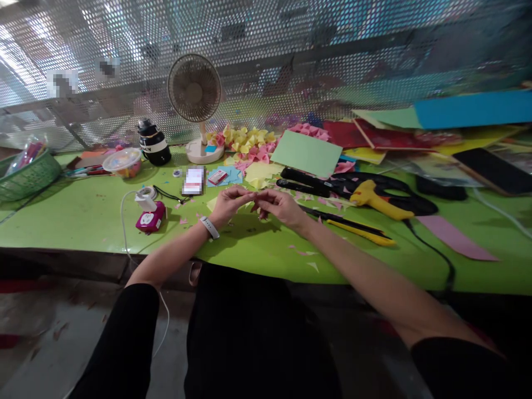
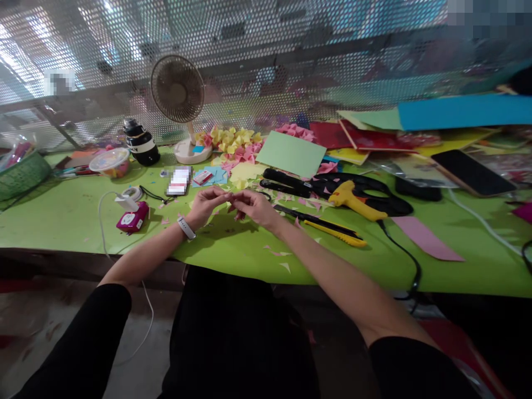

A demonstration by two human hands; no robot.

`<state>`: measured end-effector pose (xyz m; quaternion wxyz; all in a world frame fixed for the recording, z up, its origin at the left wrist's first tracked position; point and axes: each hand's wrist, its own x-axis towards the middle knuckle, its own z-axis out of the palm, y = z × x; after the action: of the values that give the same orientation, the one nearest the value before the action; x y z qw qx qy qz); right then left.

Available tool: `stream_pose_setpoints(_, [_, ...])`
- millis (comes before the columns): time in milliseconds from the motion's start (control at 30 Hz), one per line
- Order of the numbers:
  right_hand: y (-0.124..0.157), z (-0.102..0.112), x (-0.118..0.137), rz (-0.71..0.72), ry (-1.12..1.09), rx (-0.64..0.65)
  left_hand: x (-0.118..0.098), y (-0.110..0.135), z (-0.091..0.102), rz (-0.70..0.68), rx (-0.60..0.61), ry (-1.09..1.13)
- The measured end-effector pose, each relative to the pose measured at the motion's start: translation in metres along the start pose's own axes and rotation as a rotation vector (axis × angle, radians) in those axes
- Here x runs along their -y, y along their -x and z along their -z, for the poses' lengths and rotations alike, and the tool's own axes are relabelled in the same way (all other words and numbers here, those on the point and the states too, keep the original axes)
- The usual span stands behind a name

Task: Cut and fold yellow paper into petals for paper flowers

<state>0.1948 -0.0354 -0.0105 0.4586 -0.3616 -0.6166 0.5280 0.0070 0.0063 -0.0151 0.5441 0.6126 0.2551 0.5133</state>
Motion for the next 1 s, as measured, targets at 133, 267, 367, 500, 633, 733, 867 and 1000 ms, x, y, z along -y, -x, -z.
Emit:
stream_pose_setpoints(133, [-0.0023, -0.0012, -0.0053, 0.024, 0.012, -0.04, 0.0018, -0.0003, 0.0002, -0.016, -0.026, -0.046])
stream_pose_setpoints(267, [-0.0037, -0.0017, -0.0081, 0.078, 0.05, -0.074, 0.0046, -0.0001, 0.0016, -0.037, -0.017, -0.099])
stream_pose_setpoints(367, [-0.0028, -0.0011, -0.0056, 0.093, 0.069, -0.069, 0.0055, -0.0004, 0.0027, -0.039, 0.009, -0.107])
stream_pose_setpoints(500, [-0.0011, 0.0007, -0.0012, 0.053, 0.053, -0.015, 0.007, -0.0008, 0.0041, -0.021, 0.059, -0.097])
stream_pose_setpoints(633, [-0.0012, 0.0013, -0.0034, 0.022, 0.031, 0.017, 0.0092, -0.0014, 0.0046, -0.003, 0.067, -0.067])
stream_pose_setpoints(733, [-0.0015, 0.0001, -0.0072, 0.029, 0.021, -0.002, 0.0087, -0.0014, 0.0033, 0.027, 0.035, -0.044])
stream_pose_setpoints(867, [-0.0013, -0.0014, -0.0065, 0.021, 0.024, -0.022, 0.0054, -0.0001, 0.001, 0.028, 0.005, -0.067])
stream_pose_setpoints(1000, [0.0001, -0.0004, -0.0007, 0.017, 0.028, -0.024, 0.005, 0.0008, 0.0013, -0.02, 0.028, -0.097])
